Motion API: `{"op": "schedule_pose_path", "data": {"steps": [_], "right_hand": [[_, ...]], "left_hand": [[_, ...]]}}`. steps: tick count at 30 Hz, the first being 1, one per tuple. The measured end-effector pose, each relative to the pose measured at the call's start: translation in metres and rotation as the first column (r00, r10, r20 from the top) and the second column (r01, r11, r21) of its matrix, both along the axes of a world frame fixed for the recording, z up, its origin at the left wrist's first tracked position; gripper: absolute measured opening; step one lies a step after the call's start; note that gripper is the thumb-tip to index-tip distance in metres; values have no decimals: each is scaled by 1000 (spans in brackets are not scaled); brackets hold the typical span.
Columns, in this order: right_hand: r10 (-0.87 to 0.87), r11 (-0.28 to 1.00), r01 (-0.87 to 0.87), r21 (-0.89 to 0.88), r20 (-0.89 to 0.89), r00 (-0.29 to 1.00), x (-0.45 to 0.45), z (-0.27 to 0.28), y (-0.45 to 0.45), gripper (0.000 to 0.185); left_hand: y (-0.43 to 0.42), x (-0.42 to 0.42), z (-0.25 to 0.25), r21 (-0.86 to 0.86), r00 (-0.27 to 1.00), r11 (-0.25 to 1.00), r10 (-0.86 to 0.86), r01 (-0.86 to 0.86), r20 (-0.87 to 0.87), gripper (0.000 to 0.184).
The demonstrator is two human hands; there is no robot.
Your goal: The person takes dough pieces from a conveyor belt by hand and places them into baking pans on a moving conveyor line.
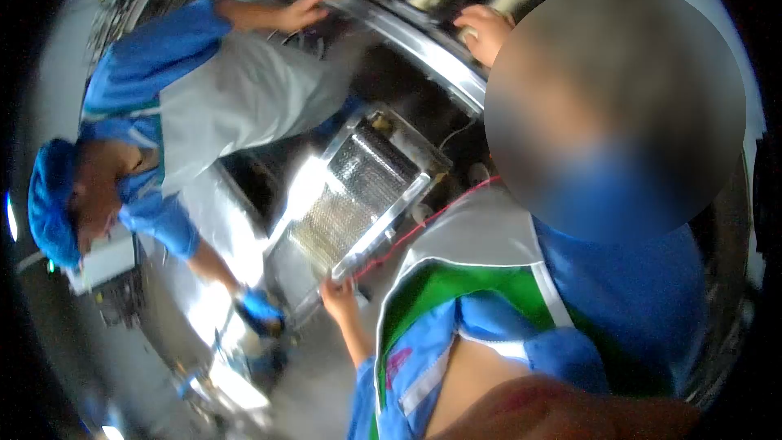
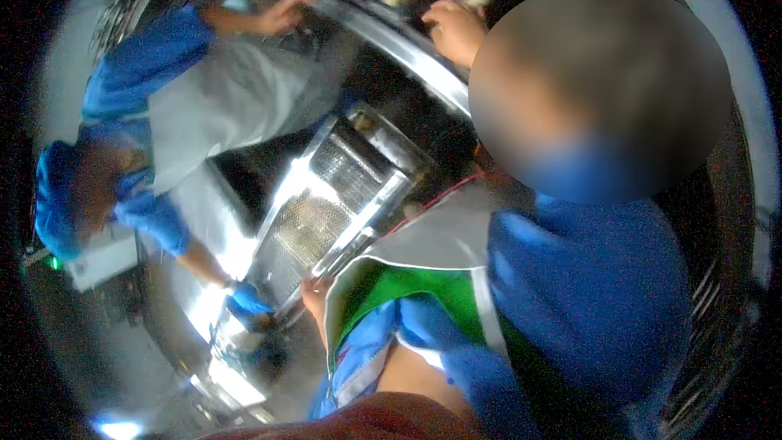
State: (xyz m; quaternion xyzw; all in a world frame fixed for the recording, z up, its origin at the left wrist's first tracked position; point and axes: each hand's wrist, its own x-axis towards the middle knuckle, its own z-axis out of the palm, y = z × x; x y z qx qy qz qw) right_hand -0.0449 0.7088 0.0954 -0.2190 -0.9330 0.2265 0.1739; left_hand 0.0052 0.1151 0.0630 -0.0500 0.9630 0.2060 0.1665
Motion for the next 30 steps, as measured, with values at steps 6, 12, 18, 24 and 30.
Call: {"op": "schedule_pose_path", "data": {"steps": [6,12,18,24,30], "right_hand": [[-357,925,317,209,196,913,133,5,-42,32],[-446,850,322,417,244,861,176,5,-63,42],[-258,911,235,338,22,966,209,-53,-50,40],[-63,961,42,273,69,996,166,-29,-98,34],[96,981,-115,155,124,988,112,-16,-134,30]], "left_hand": [[4,-47,-2,12,992,999,-40,42,-123,42],[-9,-77,-30,44,937,978,-182,204,-296,42],[-7,-77,-36,176,938,972,-92,158,-335,37],[-46,-54,-49,152,920,986,-6,71,-392,35],[-93,-24,-60,124,905,981,184,-147,-384,33]]}}
